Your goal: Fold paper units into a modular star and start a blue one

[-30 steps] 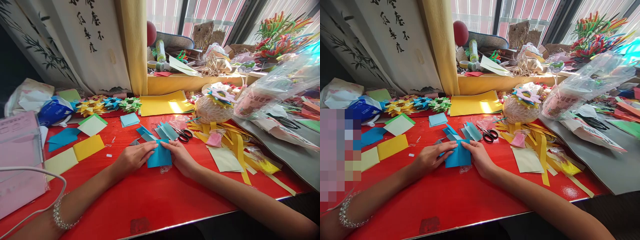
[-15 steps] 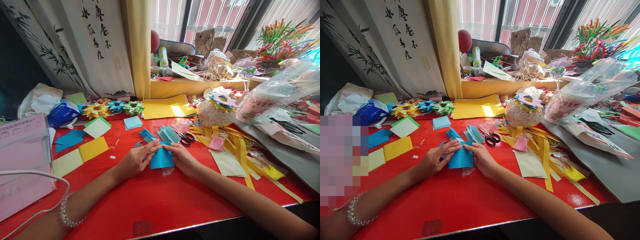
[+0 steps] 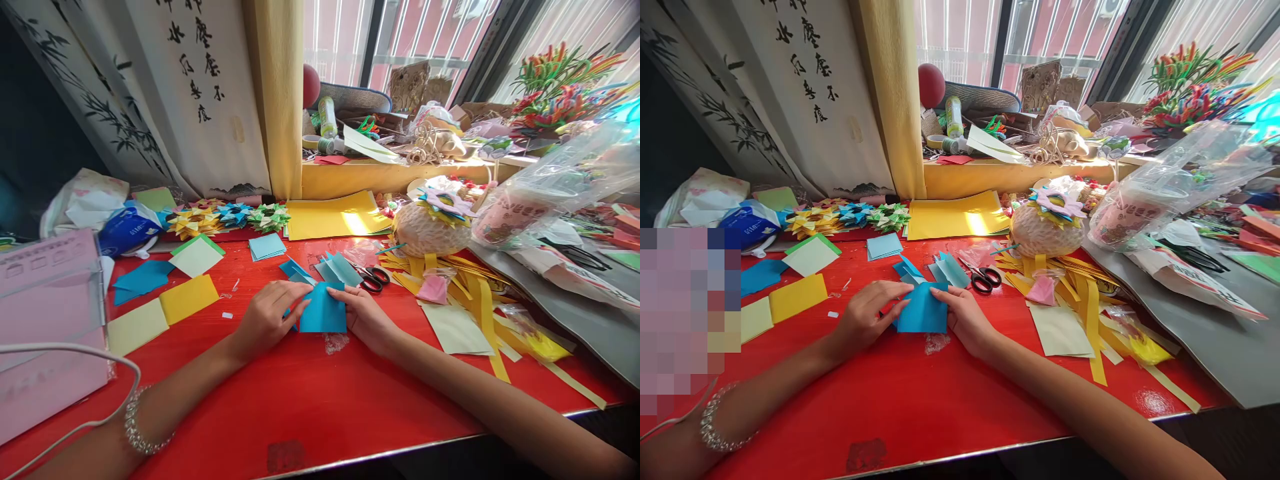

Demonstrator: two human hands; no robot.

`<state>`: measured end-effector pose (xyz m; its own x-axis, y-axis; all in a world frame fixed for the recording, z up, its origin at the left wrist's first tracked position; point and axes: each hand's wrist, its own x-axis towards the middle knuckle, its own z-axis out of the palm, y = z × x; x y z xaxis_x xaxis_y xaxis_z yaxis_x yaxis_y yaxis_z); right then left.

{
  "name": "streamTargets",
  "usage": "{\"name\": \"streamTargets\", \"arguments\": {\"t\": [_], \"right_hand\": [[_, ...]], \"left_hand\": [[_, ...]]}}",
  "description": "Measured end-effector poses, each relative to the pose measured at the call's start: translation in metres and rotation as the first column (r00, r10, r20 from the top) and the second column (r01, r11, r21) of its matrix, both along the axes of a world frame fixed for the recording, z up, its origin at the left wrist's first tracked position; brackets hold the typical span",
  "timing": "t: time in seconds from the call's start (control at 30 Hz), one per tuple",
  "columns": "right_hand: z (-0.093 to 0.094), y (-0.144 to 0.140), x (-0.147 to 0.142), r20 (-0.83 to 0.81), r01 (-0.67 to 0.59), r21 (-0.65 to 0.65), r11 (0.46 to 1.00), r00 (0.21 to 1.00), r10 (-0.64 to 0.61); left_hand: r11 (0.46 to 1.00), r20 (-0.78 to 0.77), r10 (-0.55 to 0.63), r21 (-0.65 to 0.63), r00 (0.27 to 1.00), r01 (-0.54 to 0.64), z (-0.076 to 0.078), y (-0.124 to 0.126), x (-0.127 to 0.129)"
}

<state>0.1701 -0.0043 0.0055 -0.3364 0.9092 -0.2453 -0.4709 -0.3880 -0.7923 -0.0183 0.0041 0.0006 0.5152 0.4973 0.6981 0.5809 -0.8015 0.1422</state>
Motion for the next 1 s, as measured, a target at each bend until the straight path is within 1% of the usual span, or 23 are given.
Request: {"name": "streamTargets", "arguments": {"t": [0.13,0.37,0.67,1.0], "right_hand": [[0.0001,-0.0008,-0.0003,-0.010,-0.018,0.017,1.000,1.000,0.018],[-0.0001,-0.0003,-0.0006,-0.029,-0.035,0.020,0.999,0.999,0.036],[-0.0003,0.0002,-0.0002,-0.030,-0.042,0.024,0.999,0.999,0.043],[-0.0014,0.0000,0.0009,0.020,-0.062,0.052,0.997,0.998,0.061]], "left_hand": [[0.995,-0.073,-0.071,0.069,0.995,0.077,-0.0006,-0.0031,0.0020],[0.986,-0.144,-0.109,0.108,0.984,0.125,-0.0008,-0.0027,0.0010],[0.974,-0.151,-0.149,0.151,0.977,0.171,0.0007,-0.0024,0.0017],[0.968,-0.164,-0.176,0.153,0.971,0.201,0.0020,-0.0023,0.0021]]}}
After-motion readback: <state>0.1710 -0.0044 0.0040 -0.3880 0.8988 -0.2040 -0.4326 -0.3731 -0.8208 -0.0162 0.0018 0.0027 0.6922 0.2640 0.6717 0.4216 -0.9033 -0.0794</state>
